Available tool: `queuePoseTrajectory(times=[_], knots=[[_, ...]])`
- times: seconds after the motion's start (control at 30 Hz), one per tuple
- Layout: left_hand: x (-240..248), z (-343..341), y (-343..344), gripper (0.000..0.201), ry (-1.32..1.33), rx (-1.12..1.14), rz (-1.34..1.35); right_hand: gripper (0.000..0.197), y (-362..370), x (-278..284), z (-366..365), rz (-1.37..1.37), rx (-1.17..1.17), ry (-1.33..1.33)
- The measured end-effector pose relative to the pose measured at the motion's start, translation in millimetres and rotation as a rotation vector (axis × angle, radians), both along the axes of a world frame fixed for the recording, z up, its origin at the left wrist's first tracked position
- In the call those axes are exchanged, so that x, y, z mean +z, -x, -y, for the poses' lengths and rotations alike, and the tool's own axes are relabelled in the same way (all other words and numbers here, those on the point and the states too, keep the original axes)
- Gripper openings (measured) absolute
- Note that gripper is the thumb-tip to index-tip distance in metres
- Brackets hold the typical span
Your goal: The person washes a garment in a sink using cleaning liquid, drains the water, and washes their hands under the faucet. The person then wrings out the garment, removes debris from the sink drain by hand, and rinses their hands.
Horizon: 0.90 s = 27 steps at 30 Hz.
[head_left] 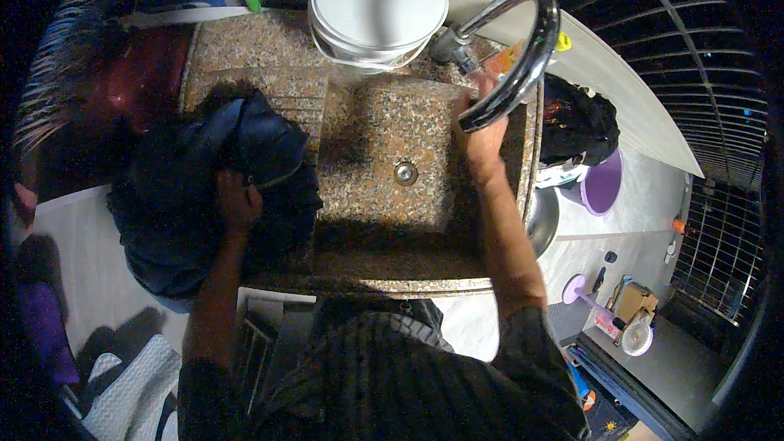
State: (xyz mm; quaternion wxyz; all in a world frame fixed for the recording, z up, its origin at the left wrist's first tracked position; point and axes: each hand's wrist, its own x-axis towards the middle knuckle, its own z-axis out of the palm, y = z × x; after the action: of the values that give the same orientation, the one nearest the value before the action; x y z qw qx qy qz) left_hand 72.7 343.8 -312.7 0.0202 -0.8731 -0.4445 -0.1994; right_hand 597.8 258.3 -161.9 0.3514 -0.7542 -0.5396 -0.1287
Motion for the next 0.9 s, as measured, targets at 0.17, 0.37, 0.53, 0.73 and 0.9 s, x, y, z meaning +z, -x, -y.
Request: queuePoseTrajectory(times=[0.17,0.37,0.53,0.73,0.9], knots=[[21,-7,-35,0.047,0.281,-0.008,-0.040,0.053,-51,26,-14,0.484,0.004,0.508],[11,-2,-20,0.048,-0.168,0.018,0.030,0.057,-33,9,-18,0.620,-0.017,0.559],[16,-1,-29,0.048,-0.008,0.015,0.092,0.059,-32,17,-14,0.464,0.034,0.500],[35,-4,-48,0.048,0.197,0.017,0.149,0.031,26,-38,33,-0.642,0.047,-0.102],[31,-3,-37,0.048,0.091,0.048,0.030,0.017,85,-129,2,-2.251,-0.032,-0.084]])
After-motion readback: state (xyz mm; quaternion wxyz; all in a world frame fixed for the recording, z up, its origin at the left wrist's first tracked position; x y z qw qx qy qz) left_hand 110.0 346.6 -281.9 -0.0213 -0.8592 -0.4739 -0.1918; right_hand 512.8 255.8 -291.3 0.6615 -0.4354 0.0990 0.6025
